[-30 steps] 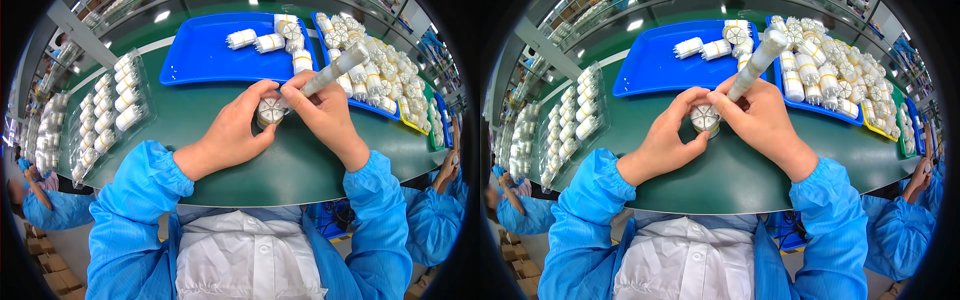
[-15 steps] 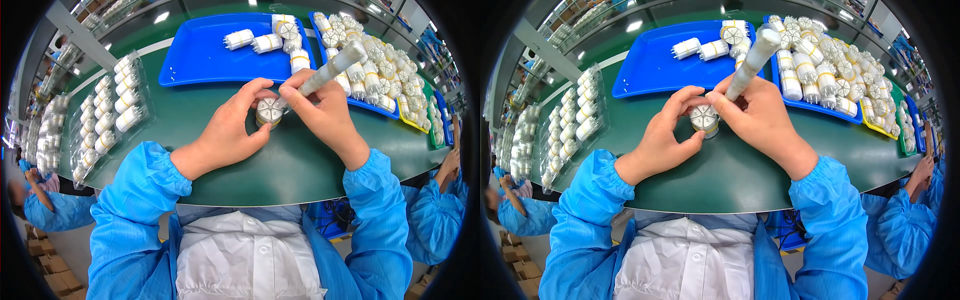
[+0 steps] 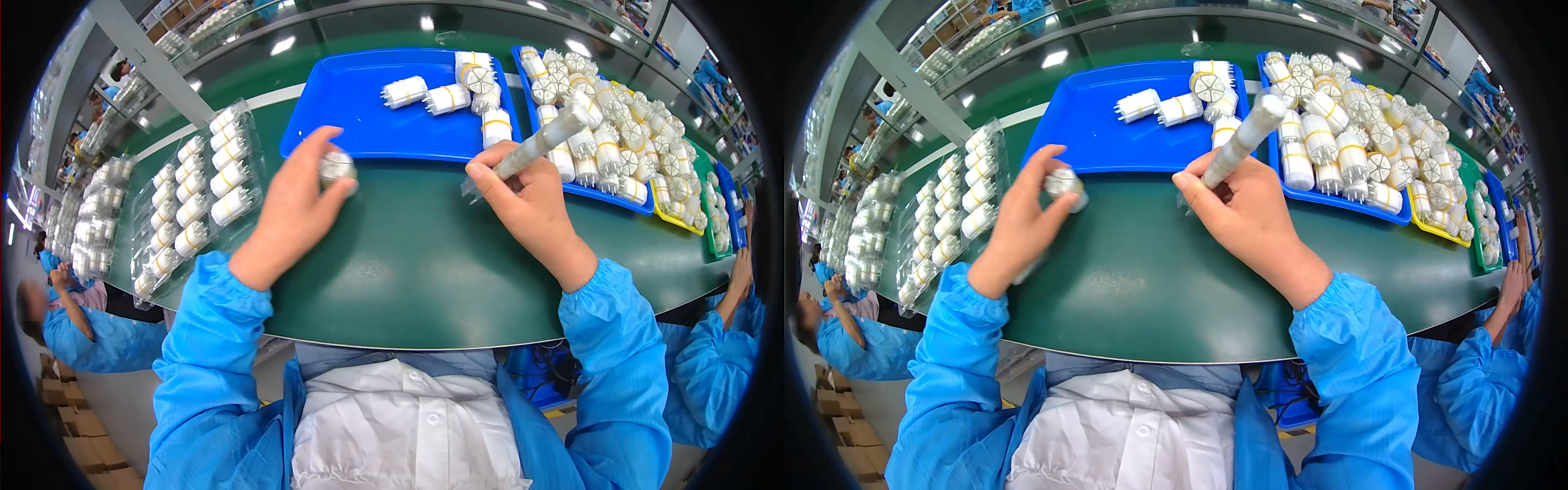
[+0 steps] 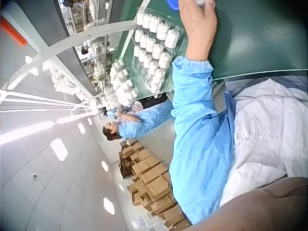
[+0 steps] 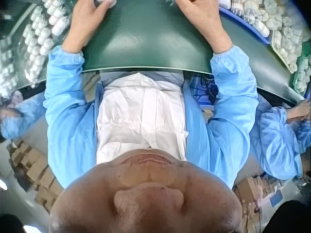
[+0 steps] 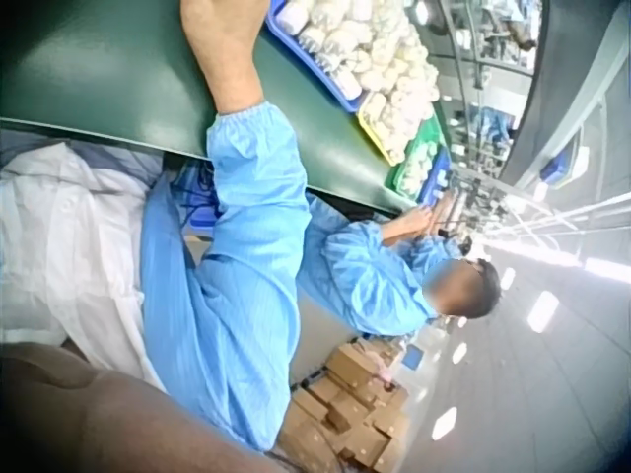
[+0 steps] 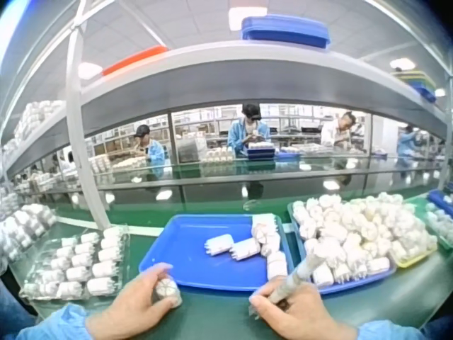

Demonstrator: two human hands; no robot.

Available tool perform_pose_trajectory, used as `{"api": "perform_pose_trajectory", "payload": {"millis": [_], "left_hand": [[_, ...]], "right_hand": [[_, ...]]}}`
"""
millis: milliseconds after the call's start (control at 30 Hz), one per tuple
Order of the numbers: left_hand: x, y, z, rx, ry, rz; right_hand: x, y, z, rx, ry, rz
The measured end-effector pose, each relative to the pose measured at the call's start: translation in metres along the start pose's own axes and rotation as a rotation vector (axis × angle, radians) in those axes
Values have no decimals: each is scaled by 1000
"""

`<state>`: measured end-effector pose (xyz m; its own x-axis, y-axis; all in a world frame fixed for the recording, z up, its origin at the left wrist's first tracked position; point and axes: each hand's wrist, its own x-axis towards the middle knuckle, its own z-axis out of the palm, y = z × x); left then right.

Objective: The person repeatedly picks up small white cylindrical objects from a blue tray and uses a clear plastic tube to press or fit a component onto the top of each cylinder. After processing each item, the person places it into a clear plastic packaging tray on the table. The task is performed in a repetitive, one-at-a-time manner throughout the clip.

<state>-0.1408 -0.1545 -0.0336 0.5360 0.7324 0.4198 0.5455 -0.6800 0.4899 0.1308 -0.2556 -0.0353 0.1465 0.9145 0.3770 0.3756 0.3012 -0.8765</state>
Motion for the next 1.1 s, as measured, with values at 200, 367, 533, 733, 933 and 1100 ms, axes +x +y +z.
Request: {"api": "perform_pose_trajectory", "payload": {"millis": [200, 367, 533, 733, 933, 1100], "left_hand": [[27, -13, -27, 294, 55, 150], [121, 1, 11, 292, -59, 198], [168, -7, 58, 341, -325, -122], [120, 47, -3, 160, -330, 58], [23, 64, 29, -88, -285, 244], [6, 58, 53, -273, -208, 140]], "right_hand": [[-1, 3, 3, -32, -19, 17], [0, 6, 1, -80, 5, -1], [3, 9, -5, -54, 16, 50], [2, 5, -12, -56, 77, -56], [-3, -13, -5, 128, 42, -42], [-5, -9, 2, 56, 18, -38]]}}
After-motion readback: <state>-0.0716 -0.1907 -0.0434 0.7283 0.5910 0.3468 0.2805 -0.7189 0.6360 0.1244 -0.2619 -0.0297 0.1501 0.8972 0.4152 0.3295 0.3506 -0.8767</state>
